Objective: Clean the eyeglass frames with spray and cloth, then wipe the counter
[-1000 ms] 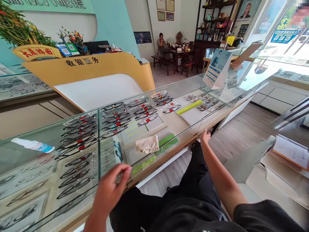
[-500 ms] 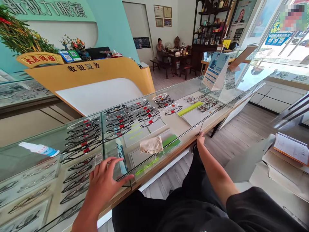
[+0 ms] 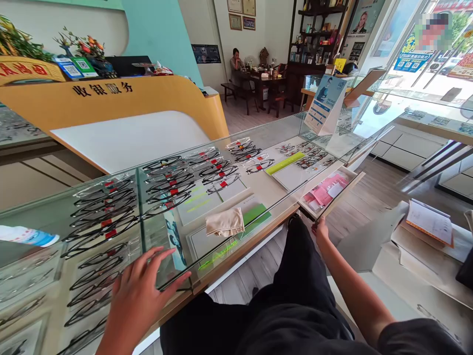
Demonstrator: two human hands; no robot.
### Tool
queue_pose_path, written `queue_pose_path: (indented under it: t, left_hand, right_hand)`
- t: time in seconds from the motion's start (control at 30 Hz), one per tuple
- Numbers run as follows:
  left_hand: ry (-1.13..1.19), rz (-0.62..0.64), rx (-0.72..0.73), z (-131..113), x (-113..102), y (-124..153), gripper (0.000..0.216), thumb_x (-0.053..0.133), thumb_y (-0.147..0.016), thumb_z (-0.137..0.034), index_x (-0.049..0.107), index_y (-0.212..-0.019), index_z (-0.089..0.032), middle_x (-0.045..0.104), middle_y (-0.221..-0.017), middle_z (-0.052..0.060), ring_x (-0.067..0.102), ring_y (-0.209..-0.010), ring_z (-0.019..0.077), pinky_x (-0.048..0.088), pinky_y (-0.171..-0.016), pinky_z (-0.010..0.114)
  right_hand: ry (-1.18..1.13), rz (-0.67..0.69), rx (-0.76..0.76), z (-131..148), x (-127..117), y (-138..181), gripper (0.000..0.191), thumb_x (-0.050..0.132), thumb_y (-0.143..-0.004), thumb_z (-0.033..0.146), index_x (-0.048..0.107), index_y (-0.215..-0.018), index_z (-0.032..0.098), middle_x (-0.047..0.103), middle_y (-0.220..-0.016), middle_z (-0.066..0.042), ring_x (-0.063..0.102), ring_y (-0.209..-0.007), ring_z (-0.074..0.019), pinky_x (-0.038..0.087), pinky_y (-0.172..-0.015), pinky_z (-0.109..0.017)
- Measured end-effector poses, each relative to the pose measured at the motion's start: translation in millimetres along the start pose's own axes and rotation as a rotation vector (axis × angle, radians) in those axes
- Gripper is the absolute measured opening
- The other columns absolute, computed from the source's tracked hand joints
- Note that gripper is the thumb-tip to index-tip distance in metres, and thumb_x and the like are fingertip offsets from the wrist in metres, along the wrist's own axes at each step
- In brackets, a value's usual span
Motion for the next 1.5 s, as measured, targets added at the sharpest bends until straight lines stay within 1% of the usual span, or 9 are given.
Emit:
queue_pose_path:
  t: [0.23,0.33,0.43,0.57,0.67,0.77,1.0,1.3,1.5]
  left_hand:
    - [-0.011,-0.009,0.005,4,2,1,0.058,0.048,-0.099,-0.075,0.063,-0.137,-0.033,0.065,-0.148,0.013,0.063,-0.133,0.0424,0.054,-0.099,0.057]
    - [-0.019,0.011,-0.008,10,6,2,0.057,0.053,-0.097,-0.073,0.063,-0.138,-0.035,0.065,-0.149,0.012,0.063,-0.135,0.0420,0.055,-0.100,0.057]
    - [-0.025,0.001,-0.013,14,8,2,0.058,0.056,-0.096,-0.073,0.064,-0.138,-0.035,0.065,-0.150,0.011,0.063,-0.134,0.0416,0.054,-0.104,0.058]
    - [-0.019,0.049,-0.050,11,6,0,0.061,0.059,-0.095,-0.073,0.064,-0.141,-0.033,0.062,-0.155,0.012,0.061,-0.137,0.0416,0.052,-0.110,0.059]
    - [0.019,0.068,-0.090,4,0,-1,0.061,0.058,-0.095,-0.071,0.067,-0.138,-0.029,0.062,-0.154,0.014,0.060,-0.137,0.0424,0.048,-0.115,0.064]
    - [0.069,0.038,-0.091,-1,-4,-2,0.060,0.058,-0.094,-0.070,0.069,-0.135,-0.028,0.064,-0.152,0.014,0.060,-0.137,0.0426,0.047,-0.117,0.065]
    - [0.096,0.022,-0.094,5,-1,-1,0.065,0.062,-0.090,-0.076,0.072,-0.133,-0.028,0.065,-0.152,0.014,0.061,-0.138,0.0428,0.048,-0.115,0.060]
    - [0.132,0.048,-0.116,8,-3,-2,0.065,0.069,-0.086,-0.075,0.074,-0.133,-0.030,0.066,-0.152,0.011,0.060,-0.139,0.0386,0.048,-0.114,0.052]
    - [0.132,0.039,-0.110,9,-1,-1,0.063,0.070,-0.088,-0.074,0.073,-0.133,-0.031,0.066,-0.154,0.010,0.060,-0.140,0.0382,0.047,-0.115,0.052]
  right_hand:
    - [-0.008,-0.045,0.177,-8,-49,51,0.032,0.070,-0.107,0.043,0.071,-0.132,0.023,0.072,-0.135,-0.011,0.073,-0.114,-0.0246,0.066,-0.095,-0.043]
    - [0.038,0.119,0.167,-15,-37,100,0.015,0.066,-0.101,0.035,0.072,-0.091,0.025,0.072,-0.092,-0.008,0.075,-0.080,-0.0261,0.063,-0.064,-0.039]
    - [0.048,0.355,0.056,8,-9,157,0.008,0.073,-0.088,0.035,0.073,-0.083,0.030,0.073,-0.085,-0.006,0.073,-0.076,-0.0274,0.062,-0.067,-0.042]
    - [0.230,0.654,-0.766,133,47,219,0.020,0.069,-0.098,0.053,0.079,-0.097,0.036,0.076,-0.096,-0.005,0.070,-0.095,-0.0308,0.058,-0.089,-0.048]
    - [0.522,0.559,-1.332,231,107,226,0.028,0.060,-0.106,0.046,0.085,-0.107,0.032,0.080,-0.114,-0.008,0.069,-0.111,-0.0325,0.050,-0.109,-0.053]
    - [0.884,0.483,-1.575,288,182,199,0.023,0.067,-0.101,0.031,0.088,-0.108,0.026,0.080,-0.129,-0.008,0.063,-0.124,-0.0360,0.045,-0.112,-0.056]
    - [1.383,0.778,-1.659,312,285,154,0.011,0.082,-0.091,0.028,0.090,-0.098,0.028,0.078,-0.143,-0.004,0.056,-0.144,-0.0357,0.043,-0.117,-0.053]
    - [1.561,0.930,-1.492,317,319,141,0.015,0.080,-0.086,0.035,0.091,-0.094,0.028,0.081,-0.137,-0.001,0.076,-0.107,-0.0264,0.056,-0.096,-0.038]
    - [1.629,0.936,-1.461,309,315,137,0.020,0.078,-0.086,0.040,0.090,-0.087,0.025,0.086,-0.105,-0.009,0.077,-0.101,-0.0301,0.055,-0.095,-0.040]
Point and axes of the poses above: each hand's wrist, its own y-axis away from the middle knuckle, its own x-axis out of the palm, z = x × y, the point moved 4 cm from there along -y, towards the middle knuckle
